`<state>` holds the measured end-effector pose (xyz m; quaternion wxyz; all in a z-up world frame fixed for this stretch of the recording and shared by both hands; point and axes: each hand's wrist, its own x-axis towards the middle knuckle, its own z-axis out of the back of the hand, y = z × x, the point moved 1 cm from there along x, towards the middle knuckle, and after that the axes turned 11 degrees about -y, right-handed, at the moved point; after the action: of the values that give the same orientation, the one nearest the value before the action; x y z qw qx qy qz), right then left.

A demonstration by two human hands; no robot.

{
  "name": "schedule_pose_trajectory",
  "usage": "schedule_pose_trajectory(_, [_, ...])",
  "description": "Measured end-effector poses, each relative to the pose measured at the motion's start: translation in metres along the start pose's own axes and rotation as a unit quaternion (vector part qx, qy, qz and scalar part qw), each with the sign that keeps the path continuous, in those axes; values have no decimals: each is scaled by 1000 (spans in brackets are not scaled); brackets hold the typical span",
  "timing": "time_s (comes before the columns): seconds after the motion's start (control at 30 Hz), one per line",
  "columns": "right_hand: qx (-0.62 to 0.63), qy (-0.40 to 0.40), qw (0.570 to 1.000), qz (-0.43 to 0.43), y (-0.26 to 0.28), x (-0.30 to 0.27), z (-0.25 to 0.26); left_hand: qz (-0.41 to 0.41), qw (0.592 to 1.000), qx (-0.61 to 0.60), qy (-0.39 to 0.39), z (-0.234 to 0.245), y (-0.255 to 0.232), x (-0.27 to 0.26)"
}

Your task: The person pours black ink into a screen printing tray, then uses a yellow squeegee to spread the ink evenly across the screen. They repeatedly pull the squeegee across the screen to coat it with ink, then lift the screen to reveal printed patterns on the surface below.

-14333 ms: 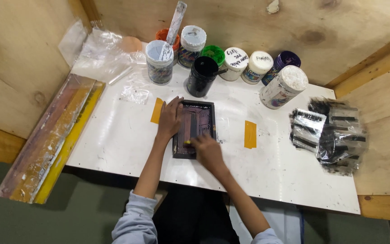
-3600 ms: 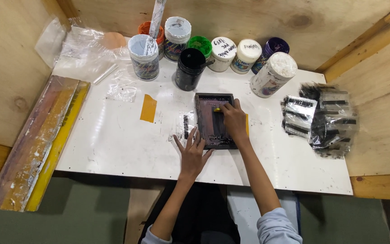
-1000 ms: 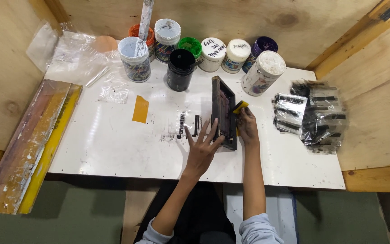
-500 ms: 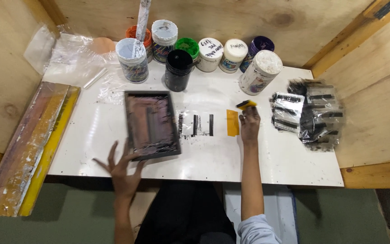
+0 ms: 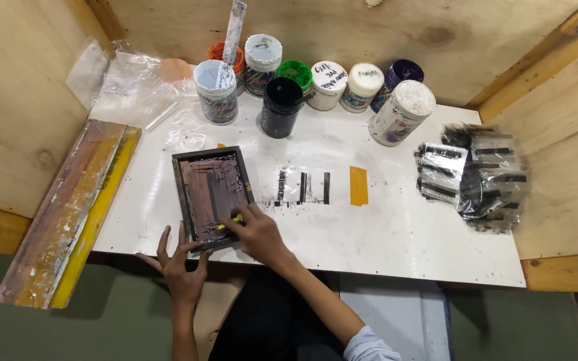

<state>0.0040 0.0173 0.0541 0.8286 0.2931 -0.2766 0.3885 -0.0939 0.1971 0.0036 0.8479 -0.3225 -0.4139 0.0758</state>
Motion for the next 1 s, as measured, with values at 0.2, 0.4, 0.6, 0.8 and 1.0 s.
schedule_pose_trajectory(0.2, [-30,54,997,56,14,-8,-8,27,999,6,-21,3,24,-5])
schedule_pose_trajectory(0.4, [35,-74,990,-114,-71,-19,4,60,998,29,-20,14,54,-9])
schedule_pose_trajectory(0.6, [-158,42,943,-289,-208,-39,60,75,996,42,0,33,75,-2])
schedule_pose_trajectory(0.8, [-121,92,920,-362,-209,-49,72,83,995,49,29,39,83,0])
schedule_pose_trajectory(1.0, [-128,88,938,-309,-208,-46,59,54,991,118,41,45,80,-1])
